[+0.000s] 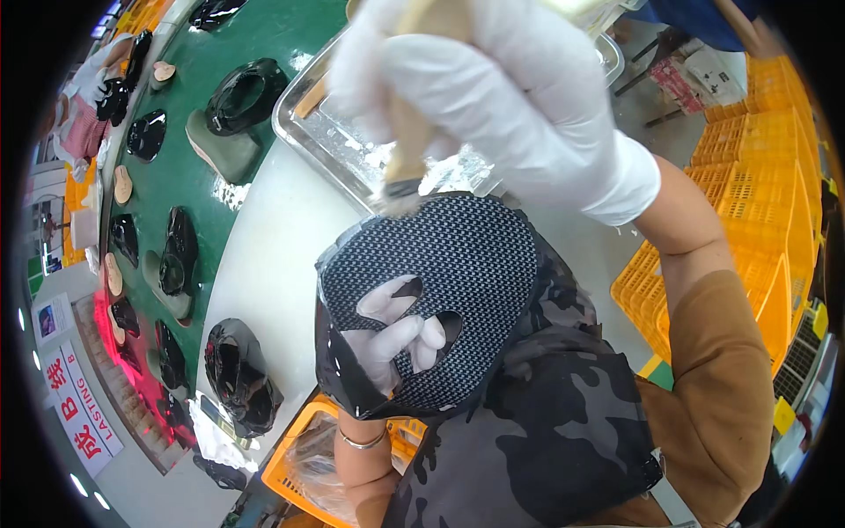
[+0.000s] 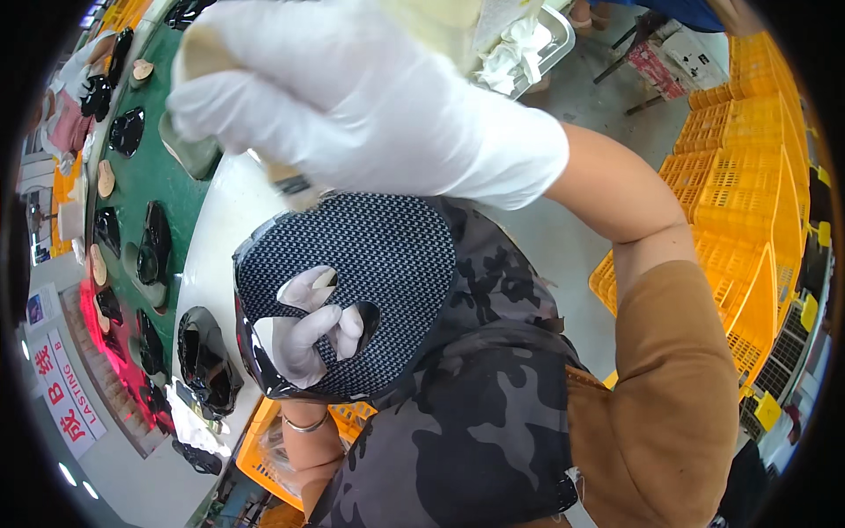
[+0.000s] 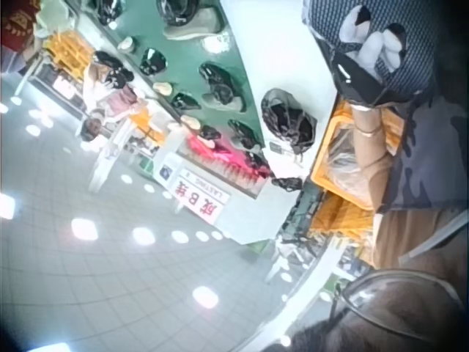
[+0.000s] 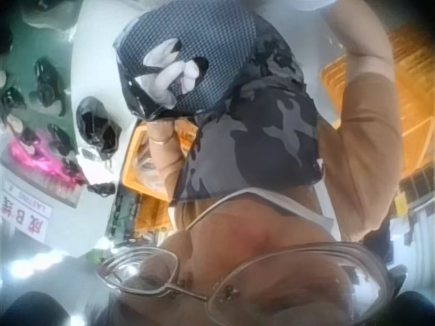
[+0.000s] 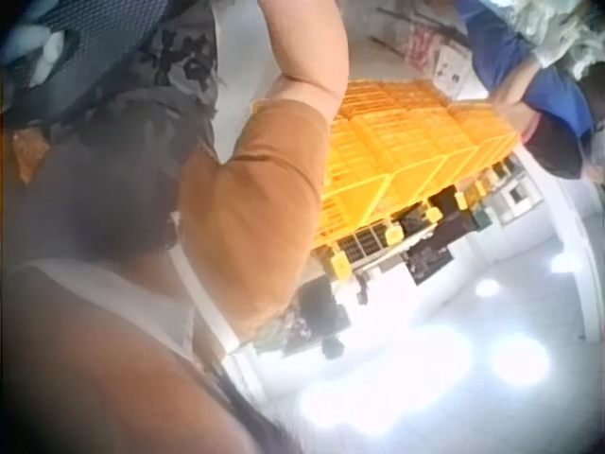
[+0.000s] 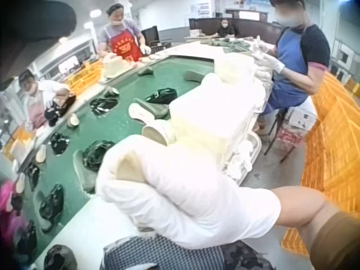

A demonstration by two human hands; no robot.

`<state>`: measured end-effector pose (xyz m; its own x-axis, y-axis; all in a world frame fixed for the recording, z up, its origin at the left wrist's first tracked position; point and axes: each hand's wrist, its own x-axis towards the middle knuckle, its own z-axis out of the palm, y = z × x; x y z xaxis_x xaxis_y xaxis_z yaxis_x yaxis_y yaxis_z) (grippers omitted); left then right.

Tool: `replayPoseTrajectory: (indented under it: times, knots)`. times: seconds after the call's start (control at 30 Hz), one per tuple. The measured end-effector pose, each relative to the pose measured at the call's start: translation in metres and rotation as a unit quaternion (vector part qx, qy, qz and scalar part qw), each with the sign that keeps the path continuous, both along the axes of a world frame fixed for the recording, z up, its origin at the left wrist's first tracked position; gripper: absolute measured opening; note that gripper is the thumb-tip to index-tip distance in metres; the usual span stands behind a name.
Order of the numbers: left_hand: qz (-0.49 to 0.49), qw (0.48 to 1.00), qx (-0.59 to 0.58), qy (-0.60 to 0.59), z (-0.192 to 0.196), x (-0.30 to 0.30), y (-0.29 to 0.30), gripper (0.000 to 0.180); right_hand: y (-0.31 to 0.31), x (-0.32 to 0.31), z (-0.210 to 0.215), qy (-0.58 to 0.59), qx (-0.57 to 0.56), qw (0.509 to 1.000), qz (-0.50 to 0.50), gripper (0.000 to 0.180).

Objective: The person applies white adhesive to the soles of black shoes using a brush. They repeatedly dip the brush into a container of glue and spread it evenly across the textured surface of the shoe soles. The person handles the shoes one at a time, wiping the soles with a cloth and placing them into a yellow basket after treatment.

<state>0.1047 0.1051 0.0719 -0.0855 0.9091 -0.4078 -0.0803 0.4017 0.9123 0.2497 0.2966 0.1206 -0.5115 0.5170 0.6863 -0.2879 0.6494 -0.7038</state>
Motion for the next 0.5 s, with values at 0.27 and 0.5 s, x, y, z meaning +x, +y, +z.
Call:
replayPoseTrajectory:
  times: [0.27, 0.5]
  knots:
    - [0.011, 0.995, 0.051, 0.087, -0.015, -0.006, -0.018, 0.047, 0.013, 0.008, -0.008, -0.087, 0.08, 0.991, -0.057, 0.017]
    - [0.046, 0.995, 0.089, -0.021, -0.01, 0.003, -0.014, 0.047, 0.008, -0.003, -0.007, 0.007, -0.099, 0.993, 0.056, 0.012]
